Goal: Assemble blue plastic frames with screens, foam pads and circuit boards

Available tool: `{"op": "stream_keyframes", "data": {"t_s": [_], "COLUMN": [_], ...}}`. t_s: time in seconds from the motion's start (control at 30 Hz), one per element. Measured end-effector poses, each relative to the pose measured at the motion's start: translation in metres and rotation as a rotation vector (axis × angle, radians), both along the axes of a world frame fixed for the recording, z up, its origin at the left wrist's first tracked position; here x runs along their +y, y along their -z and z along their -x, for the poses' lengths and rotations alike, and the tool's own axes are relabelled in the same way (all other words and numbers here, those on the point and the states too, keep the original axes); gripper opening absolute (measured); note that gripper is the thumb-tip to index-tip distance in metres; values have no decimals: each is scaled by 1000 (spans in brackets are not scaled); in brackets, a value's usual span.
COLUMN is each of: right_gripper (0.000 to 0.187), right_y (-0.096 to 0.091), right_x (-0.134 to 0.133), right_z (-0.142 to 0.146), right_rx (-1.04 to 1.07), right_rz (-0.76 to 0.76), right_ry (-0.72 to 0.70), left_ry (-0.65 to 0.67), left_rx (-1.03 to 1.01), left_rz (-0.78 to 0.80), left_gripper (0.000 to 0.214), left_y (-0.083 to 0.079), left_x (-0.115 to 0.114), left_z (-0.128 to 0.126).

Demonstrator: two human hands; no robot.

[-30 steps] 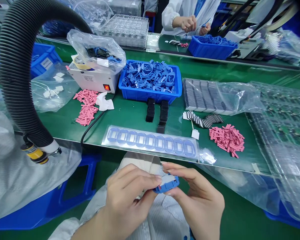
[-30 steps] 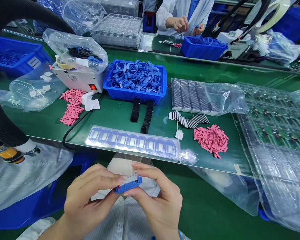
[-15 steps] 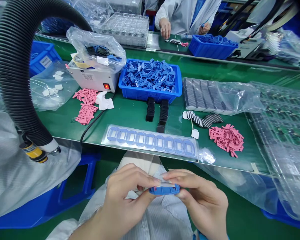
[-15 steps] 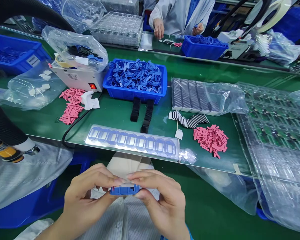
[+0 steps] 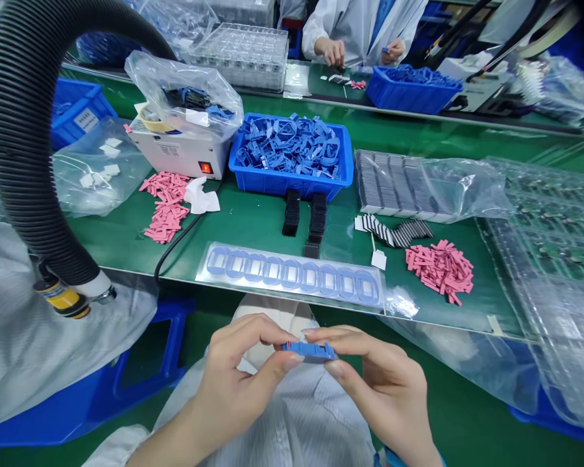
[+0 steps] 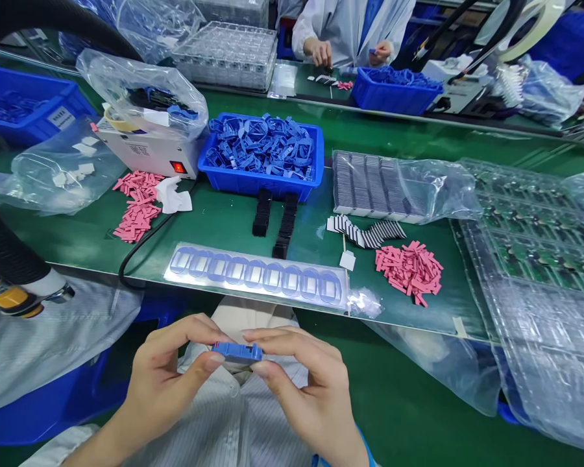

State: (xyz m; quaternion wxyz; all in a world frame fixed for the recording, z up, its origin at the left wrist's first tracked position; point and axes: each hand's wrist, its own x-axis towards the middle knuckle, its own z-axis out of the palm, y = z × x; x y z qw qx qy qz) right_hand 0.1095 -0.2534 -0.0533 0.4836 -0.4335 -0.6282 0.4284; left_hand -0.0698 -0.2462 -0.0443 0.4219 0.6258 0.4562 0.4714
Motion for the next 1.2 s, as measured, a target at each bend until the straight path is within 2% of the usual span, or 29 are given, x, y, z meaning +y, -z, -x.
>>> {"op": "stream_keyframes", "data": {"t_s": [0.23,0.37,0.43,0.53,0.63,0.83,1.0,1.1,1.2], "right_gripper": [18,20,18,15,16,30,30,28,23], "right_y": [3,7,7,8,11,21,23,19,16], "right_x": [-2,-1,1,4,4,-3,-3,-2,-2], "right_z": [1,3,3,5,10,25,28,28,26], "right_rx": [14,6,-12,-67,-157,-270,-272,-183,-55], "right_rz": [-32,-99,-81,-20,-47,-185,-212,-170,-48], "right_ry": [34,126,130,129,218,418,428,440,401], "left_ry": [-3,-31,-41,-50,-117,-197,-178,-166,-124], "left_rx": [-63,-99,-148,-284,-360,-351,-424,-404,-334], "left_rz": [30,68,124,289,389,290,217,164,88], "left_gripper": [9,9,10,12,18,13,7,6,5], "left_y": [6,6,7,12,19,23,20,20,23], "left_x": [-2,-1,-1,0,2,0,-3,-4,-6], "left_z": [-5,-10,-12,-14,-17,-26,-34,-36,-34]}}
